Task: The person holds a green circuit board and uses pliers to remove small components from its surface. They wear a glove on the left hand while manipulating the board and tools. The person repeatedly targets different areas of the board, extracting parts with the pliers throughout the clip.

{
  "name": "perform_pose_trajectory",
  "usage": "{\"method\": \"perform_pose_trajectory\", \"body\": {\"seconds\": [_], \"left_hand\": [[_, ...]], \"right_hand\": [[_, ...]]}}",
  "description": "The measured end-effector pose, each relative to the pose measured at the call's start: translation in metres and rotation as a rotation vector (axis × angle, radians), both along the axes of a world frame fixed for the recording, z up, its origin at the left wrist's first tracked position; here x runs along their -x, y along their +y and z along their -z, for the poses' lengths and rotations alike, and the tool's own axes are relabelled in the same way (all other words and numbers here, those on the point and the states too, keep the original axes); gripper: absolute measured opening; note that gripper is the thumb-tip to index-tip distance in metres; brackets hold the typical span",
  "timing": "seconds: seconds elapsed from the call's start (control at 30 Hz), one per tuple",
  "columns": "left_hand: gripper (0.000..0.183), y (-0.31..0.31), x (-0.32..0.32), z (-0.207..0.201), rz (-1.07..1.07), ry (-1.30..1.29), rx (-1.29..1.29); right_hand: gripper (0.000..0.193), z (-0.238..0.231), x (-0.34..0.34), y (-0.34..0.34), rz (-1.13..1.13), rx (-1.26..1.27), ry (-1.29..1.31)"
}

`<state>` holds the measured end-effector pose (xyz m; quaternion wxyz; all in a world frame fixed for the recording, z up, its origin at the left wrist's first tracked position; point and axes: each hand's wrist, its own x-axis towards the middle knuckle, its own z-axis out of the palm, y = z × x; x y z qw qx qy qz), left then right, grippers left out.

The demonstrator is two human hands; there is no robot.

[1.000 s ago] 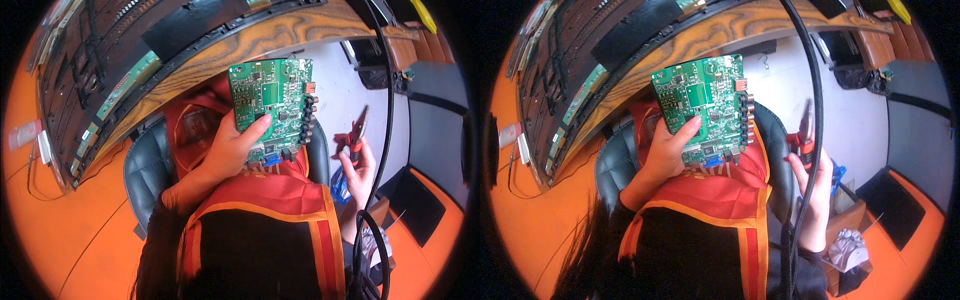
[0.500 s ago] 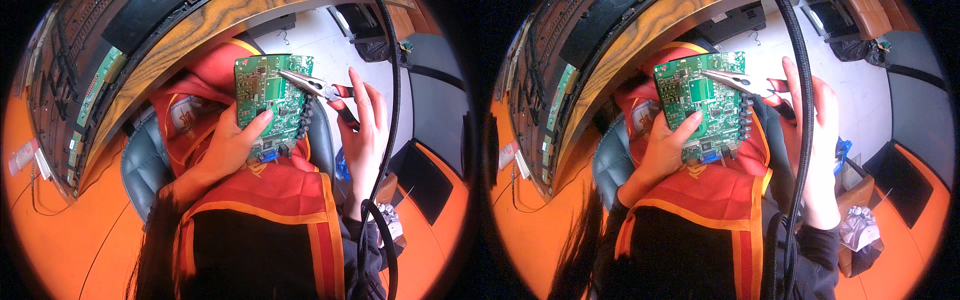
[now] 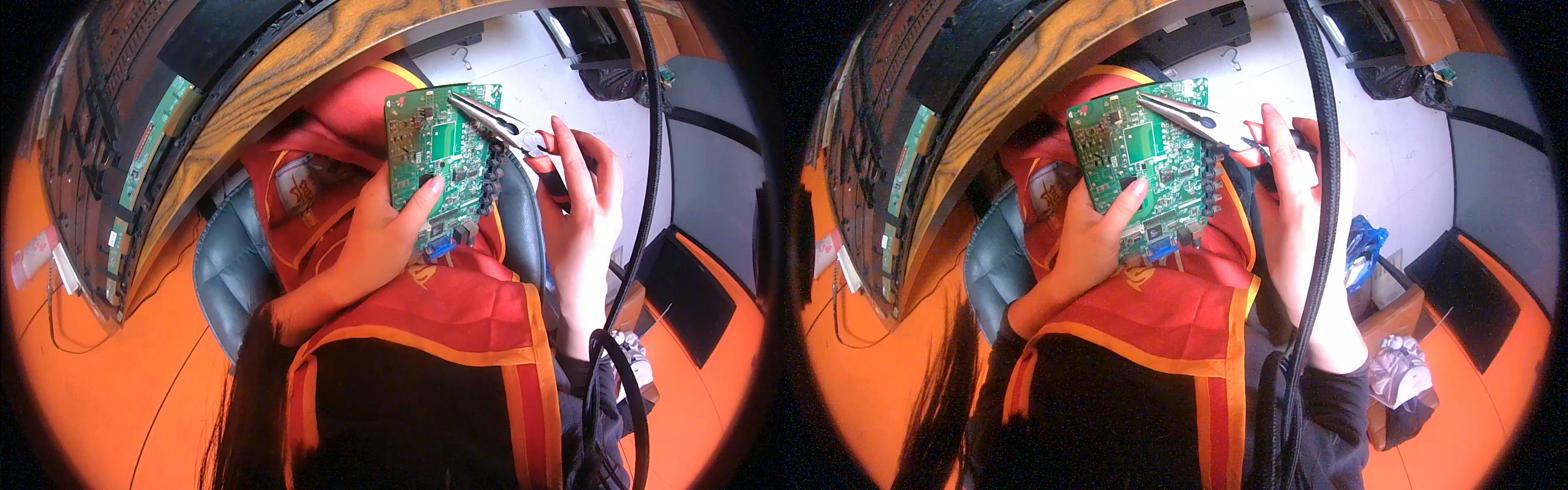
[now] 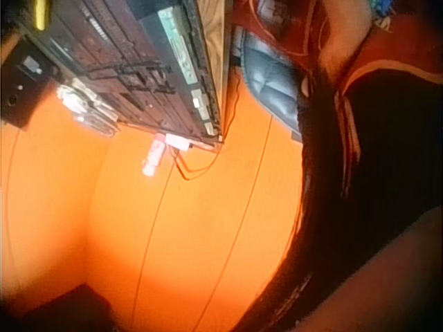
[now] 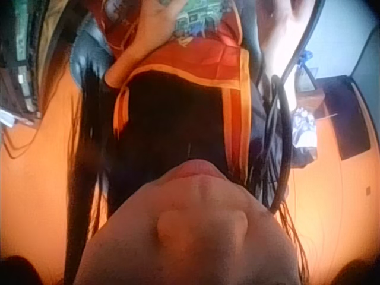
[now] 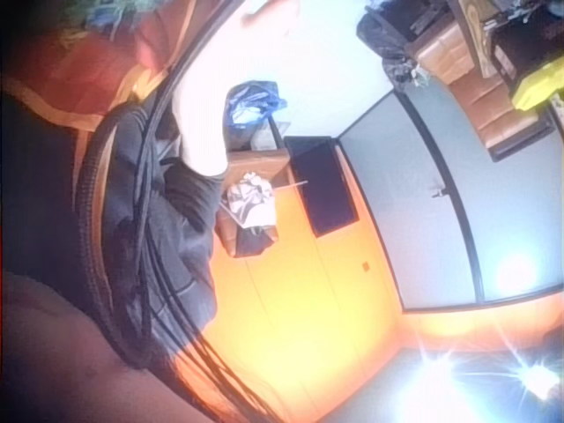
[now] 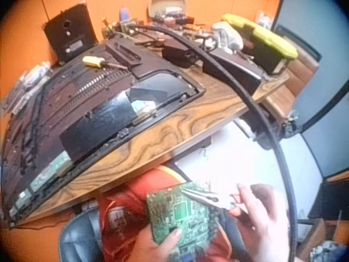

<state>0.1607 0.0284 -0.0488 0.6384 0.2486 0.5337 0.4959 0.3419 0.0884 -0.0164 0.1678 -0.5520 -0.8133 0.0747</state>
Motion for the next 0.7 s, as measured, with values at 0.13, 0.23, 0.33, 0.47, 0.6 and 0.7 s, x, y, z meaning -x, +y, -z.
{"method": "perform_pose_trajectory", "body": {"seconds": [0.13, 0.23, 0.33, 0.47, 0.6, 0.7], "left_hand": [[0.025, -0.001, -0.002, 0.000, -0.014, 0.082, -0.053], [0.025, -0.001, -0.003, 0.001, -0.011, 0.240, -0.111], [0.026, -0.001, -0.002, 0.001, 0.007, 0.303, -0.115], [0.029, -0.002, 0.000, -0.002, 0.033, 0.516, -0.181], [0.031, -0.004, 0.003, -0.003, 0.056, 0.563, -0.190], [0.029, -0.004, 0.005, 0.003, 0.028, 0.713, -0.320]], "right_hand": [[0.064, -0.007, 0.004, -0.010, 0.131, 0.168, 0.097], [0.063, -0.016, 0.004, -0.011, 0.033, 0.028, -0.069], [0.056, -0.030, 0.003, -0.012, 0.069, 0.169, -0.043], [0.045, -0.043, -0.003, -0.004, -0.051, 0.178, -0.098], [0.040, -0.044, -0.012, 0.009, -0.038, 0.607, 0.310], [0.040, -0.038, -0.014, 0.007, 0.172, 1.081, 0.751]]}}
